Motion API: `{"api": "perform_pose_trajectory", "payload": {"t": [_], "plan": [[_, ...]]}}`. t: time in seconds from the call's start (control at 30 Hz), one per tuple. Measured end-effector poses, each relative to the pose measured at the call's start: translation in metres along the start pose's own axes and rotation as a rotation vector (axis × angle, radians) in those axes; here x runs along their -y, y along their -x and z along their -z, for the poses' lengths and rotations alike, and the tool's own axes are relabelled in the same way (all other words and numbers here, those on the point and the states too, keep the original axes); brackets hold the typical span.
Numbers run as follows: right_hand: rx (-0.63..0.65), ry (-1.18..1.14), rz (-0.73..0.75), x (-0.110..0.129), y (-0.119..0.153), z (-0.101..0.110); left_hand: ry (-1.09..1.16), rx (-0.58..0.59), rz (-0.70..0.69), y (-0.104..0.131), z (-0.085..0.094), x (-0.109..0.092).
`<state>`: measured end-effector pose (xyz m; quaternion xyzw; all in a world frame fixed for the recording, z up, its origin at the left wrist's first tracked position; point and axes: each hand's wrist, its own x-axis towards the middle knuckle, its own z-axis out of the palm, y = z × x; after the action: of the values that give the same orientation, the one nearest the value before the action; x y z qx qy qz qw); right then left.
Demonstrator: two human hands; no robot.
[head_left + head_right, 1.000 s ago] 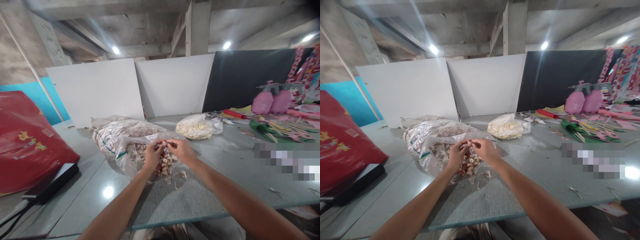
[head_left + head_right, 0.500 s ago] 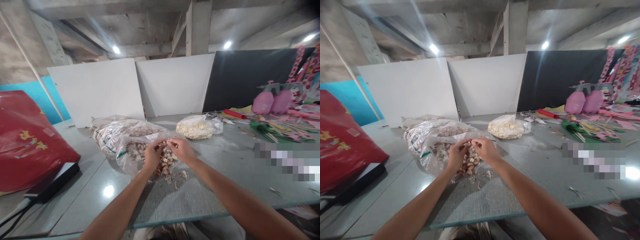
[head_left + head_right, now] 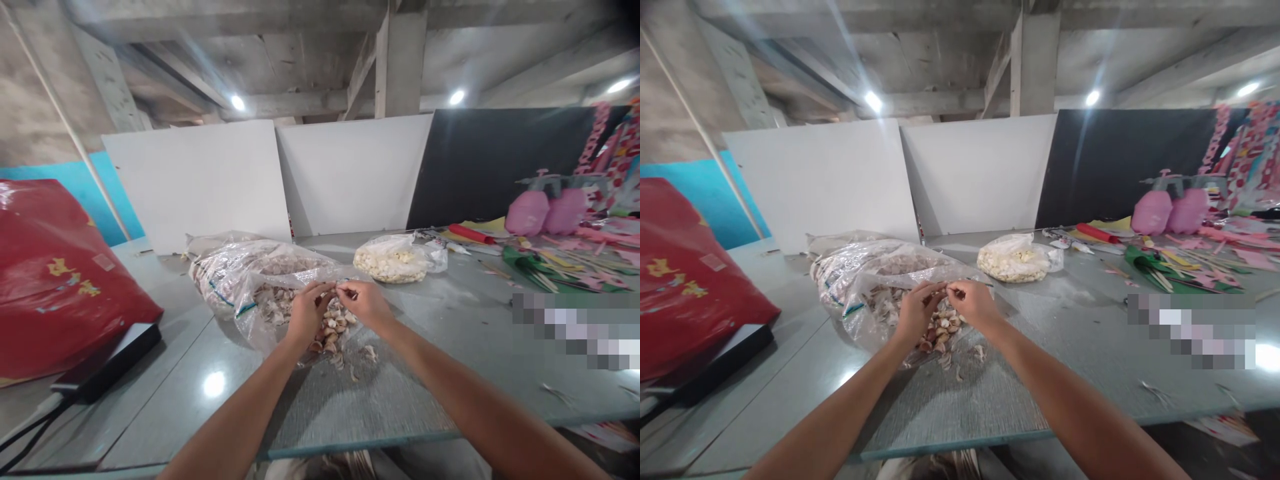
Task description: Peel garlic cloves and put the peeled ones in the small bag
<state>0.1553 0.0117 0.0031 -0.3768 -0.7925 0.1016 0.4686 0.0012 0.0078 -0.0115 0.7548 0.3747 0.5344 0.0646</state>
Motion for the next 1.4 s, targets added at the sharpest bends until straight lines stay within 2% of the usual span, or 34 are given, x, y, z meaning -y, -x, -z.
{"api": "perform_pose_trajectory", "payload": {"t": [0.23, 0.43, 0.7, 1.0, 1.23, 1.3, 1.4], "plan": [[-0.020, 0.048, -0.045, -0.001, 0.001, -0.004, -0.012, 0.040, -0.021, 0.001, 0.000, -0.001], [-0.051, 0.034, -0.083, -0.002, 0.001, -0.006, 0.044, 0.040, 0.064, 0.003, -0.003, 0.001], [-0.092, -0.062, -0.098, -0.005, -0.003, -0.004, 0.259, -0.043, 0.315, 0.000, -0.007, -0.001], [-0.110, -0.040, -0.084, 0.001, -0.001, 0.001, 0.488, -0.181, 0.391, -0.004, -0.005, -0.001], [-0.047, 0.059, -0.058, -0.001, 0.000, 0.004, 0.563, -0.114, 0.396, -0.005, -0.003, -0.002], [-0.039, -0.035, -0.085, -0.001, 0.000, 0.002, 0.540, -0.101, 0.383, -0.005, -0.003, -0.003], [0.024, -0.308, -0.191, -0.003, 0.000, -0.002, 0.482, -0.110, 0.358, -0.003, -0.005, -0.005]]}}
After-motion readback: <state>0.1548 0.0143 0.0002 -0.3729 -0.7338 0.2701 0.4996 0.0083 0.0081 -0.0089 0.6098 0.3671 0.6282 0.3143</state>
